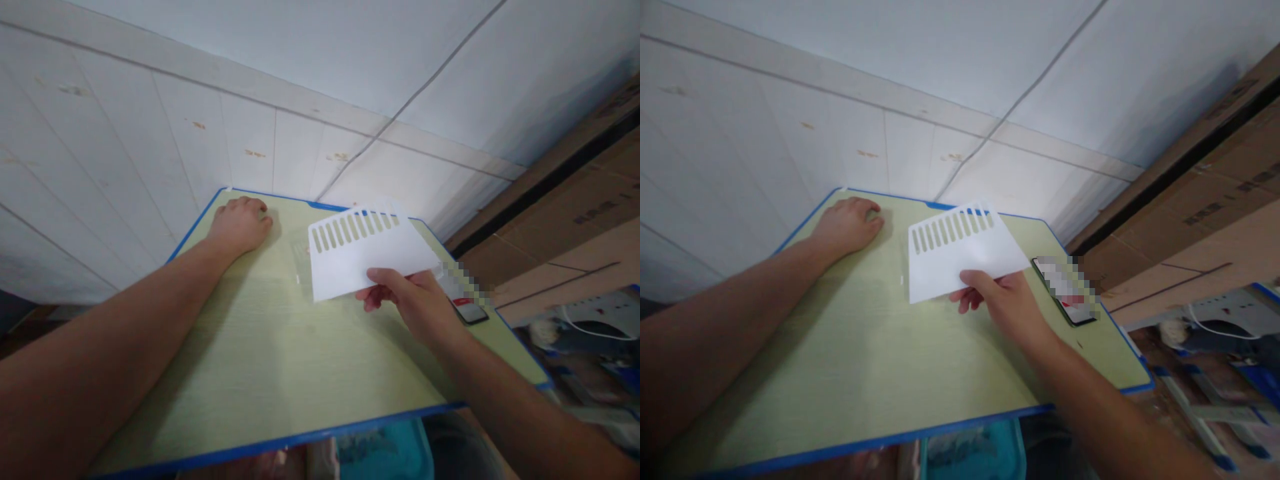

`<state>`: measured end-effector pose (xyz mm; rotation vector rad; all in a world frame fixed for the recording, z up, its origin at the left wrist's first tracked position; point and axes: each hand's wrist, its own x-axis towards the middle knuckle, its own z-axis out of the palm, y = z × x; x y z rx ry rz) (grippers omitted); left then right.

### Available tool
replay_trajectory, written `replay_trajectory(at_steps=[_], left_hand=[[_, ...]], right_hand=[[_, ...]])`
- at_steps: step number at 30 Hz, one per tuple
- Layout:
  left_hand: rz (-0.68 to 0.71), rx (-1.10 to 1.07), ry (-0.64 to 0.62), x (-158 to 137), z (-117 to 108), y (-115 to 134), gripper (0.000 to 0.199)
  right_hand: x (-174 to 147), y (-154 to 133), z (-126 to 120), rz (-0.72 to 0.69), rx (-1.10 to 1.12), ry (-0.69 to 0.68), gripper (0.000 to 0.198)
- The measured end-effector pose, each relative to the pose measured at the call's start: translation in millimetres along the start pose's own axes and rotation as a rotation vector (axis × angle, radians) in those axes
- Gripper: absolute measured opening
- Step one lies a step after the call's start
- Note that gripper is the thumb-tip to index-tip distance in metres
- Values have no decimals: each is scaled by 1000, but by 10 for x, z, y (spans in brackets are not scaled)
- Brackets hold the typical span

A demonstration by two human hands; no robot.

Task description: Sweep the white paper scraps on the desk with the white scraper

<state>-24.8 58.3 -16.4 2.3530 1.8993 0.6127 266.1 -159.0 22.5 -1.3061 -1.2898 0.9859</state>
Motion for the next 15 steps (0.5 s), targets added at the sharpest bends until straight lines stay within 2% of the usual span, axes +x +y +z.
replay_trajectory(at_steps=[2,7,15], left_hand=[[-2,-7,6,4,6,12,59],[-10,-20,1,7,13,29,59],[-1,-66,3,2,12,35,59]], right_hand=[[-240,68,28,79,15,35,37],[-636,198,61,67,-97,86,40],[-809,346,-10,84,-138,119,42]])
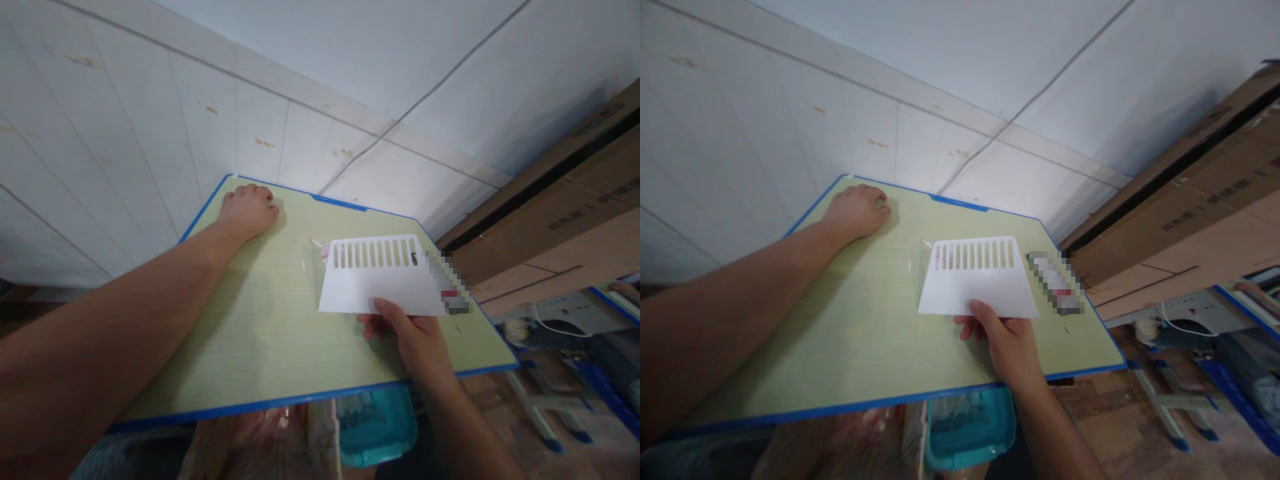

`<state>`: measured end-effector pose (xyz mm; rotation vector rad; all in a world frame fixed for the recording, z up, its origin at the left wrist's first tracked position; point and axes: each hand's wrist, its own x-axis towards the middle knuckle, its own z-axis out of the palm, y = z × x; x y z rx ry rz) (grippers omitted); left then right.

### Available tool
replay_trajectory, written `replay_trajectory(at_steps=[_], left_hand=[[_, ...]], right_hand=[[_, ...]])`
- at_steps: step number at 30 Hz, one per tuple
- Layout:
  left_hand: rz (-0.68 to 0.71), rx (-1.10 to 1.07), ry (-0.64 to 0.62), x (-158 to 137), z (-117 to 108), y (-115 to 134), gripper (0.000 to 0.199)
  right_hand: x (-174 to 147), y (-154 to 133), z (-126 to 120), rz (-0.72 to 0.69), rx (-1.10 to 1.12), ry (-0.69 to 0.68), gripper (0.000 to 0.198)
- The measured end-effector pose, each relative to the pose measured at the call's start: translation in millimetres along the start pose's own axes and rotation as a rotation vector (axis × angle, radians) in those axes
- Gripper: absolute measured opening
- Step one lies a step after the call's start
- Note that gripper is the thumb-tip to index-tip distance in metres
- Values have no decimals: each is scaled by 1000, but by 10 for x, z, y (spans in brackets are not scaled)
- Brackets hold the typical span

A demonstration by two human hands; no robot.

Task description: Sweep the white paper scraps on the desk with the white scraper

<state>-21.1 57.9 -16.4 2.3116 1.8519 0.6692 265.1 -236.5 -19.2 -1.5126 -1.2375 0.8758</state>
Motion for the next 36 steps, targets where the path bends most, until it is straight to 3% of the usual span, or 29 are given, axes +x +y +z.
replay_trajectory(at_steps=[10,14,19,25,31,36], left_hand=[[-4,23,2,-6,-3,18,60],[-7,19,-4,-18,-10,33,61],[-6,20,-12,-21,-25,35,58],[7,95,-50,-52,-80,87,61],[-5,132,-63,-86,-121,147,62],[-6,115,-66,-79,-118,145,61]], right_hand=[[-21,-68,157,-59,1,-17,40],[-33,-54,149,-46,31,-74,37],[-34,-28,159,-37,56,-27,31],[-37,-73,150,-82,6,-77,37],[-352,-189,172,-29,43,171,33],[-579,-198,217,43,58,161,36]])
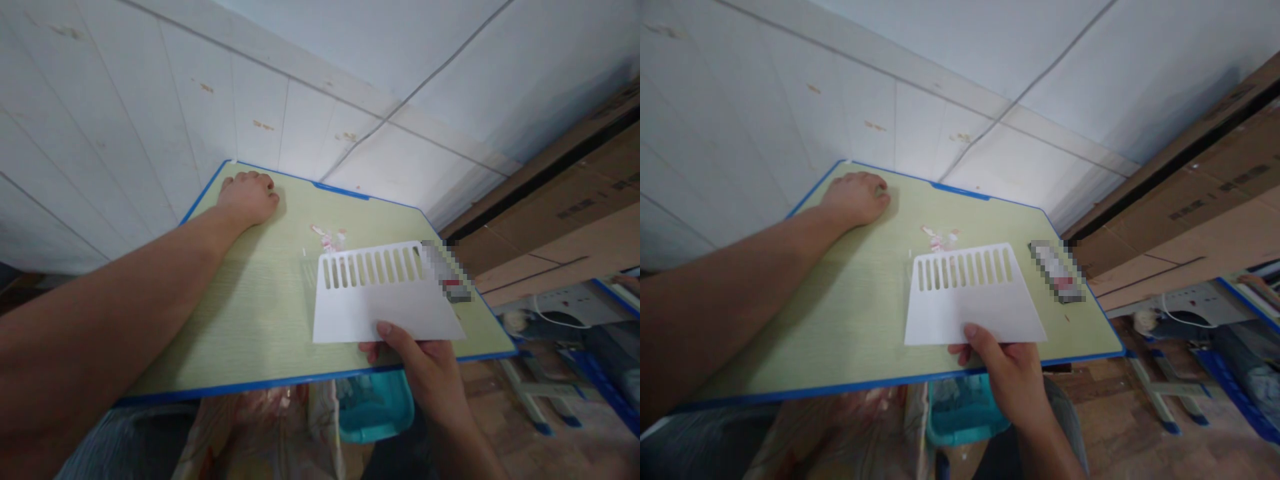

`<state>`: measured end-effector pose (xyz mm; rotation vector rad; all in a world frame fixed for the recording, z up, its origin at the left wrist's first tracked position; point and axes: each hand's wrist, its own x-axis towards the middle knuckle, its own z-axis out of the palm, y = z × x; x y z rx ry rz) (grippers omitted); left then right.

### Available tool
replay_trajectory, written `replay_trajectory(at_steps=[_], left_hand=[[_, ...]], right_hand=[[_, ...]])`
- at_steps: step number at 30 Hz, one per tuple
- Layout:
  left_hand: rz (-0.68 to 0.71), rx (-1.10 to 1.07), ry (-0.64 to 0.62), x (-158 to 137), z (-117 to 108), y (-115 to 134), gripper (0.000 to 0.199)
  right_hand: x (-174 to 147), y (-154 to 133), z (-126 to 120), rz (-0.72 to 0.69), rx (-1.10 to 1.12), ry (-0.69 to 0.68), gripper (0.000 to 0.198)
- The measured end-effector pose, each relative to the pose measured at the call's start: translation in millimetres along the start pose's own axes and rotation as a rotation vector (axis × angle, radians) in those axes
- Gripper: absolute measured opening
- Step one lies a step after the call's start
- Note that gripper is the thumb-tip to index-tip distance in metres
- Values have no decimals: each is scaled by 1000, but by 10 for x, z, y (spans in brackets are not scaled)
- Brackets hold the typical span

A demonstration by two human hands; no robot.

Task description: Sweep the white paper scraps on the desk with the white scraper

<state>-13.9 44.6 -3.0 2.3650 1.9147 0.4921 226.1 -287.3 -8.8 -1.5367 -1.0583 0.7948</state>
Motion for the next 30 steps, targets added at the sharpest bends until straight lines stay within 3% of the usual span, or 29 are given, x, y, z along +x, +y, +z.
replay_trajectory(at_steps=[7,19,24,30], left_hand=[[0,-11,8,-3,8,-3,61],[10,-1,23,28,61,-26,60],[9,-14,44,37,82,-41,60],[32,-25,15,-2,41,-64,62]], right_hand=[[-65,-10,22,81,84,9,32],[-159,-31,24,86,27,-5,38],[-203,-12,15,51,16,-77,42],[104,152,-169,26,99,54,40]])
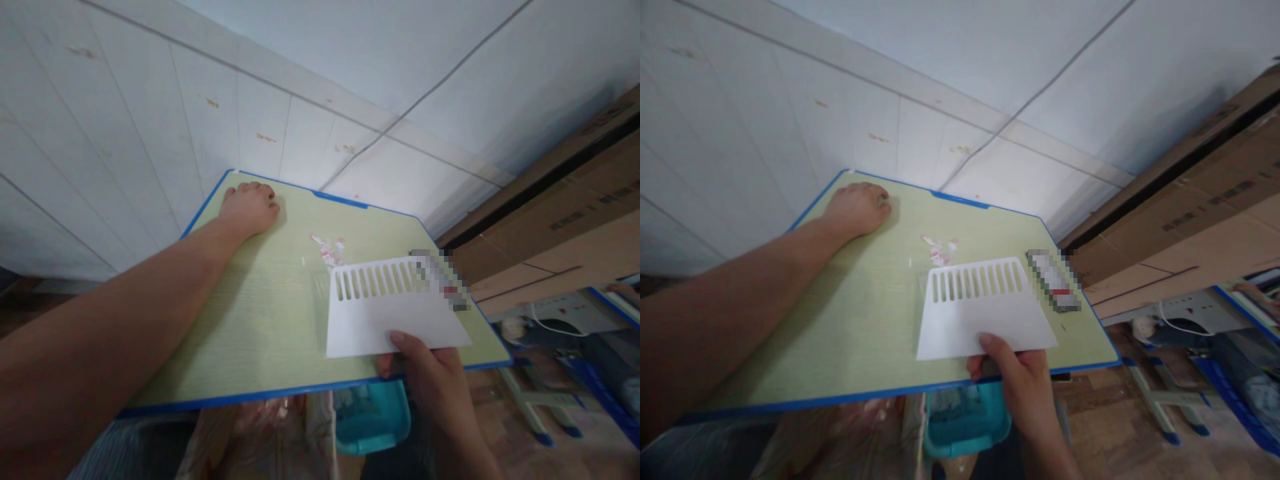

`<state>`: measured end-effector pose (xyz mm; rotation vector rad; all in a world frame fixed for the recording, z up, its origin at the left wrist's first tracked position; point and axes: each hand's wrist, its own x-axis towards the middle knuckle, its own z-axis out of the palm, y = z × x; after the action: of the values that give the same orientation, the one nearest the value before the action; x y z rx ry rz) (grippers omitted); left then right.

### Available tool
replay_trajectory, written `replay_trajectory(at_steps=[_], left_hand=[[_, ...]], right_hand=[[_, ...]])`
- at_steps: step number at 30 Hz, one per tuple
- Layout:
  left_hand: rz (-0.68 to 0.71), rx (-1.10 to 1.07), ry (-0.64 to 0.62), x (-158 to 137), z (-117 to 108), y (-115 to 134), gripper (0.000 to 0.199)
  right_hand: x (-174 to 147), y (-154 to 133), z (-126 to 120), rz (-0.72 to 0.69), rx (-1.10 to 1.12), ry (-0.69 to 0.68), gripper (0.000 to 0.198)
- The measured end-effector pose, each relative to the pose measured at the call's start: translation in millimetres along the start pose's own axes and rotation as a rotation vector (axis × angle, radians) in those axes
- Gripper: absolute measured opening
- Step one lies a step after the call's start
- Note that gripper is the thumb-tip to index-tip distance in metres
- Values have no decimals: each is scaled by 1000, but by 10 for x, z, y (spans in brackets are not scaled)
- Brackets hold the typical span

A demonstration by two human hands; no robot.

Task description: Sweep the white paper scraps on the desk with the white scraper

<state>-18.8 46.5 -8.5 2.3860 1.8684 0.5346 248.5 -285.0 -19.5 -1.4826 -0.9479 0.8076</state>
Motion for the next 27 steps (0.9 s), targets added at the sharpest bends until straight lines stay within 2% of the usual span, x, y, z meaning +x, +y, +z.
replay_trajectory(at_steps=[3,6,10,16,23,27], left_hand=[[3,-9,17,-12,2,-8,62],[-4,-16,20,-22,3,-7,61],[-8,-7,5,-33,-6,-10,61],[-7,-17,5,-16,9,-59,60],[-7,-12,-14,-9,-8,-58,60],[-5,-2,-3,-34,-33,-48,59]], right_hand=[[286,37,-135,-65,4,110,35],[451,7,-183,-64,-23,99,33],[494,-47,-14,-74,-108,39,36],[719,28,379,-87,-52,-42,48],[736,-34,392,-44,-38,-94,44],[697,-10,441,-33,3,-76,46]])
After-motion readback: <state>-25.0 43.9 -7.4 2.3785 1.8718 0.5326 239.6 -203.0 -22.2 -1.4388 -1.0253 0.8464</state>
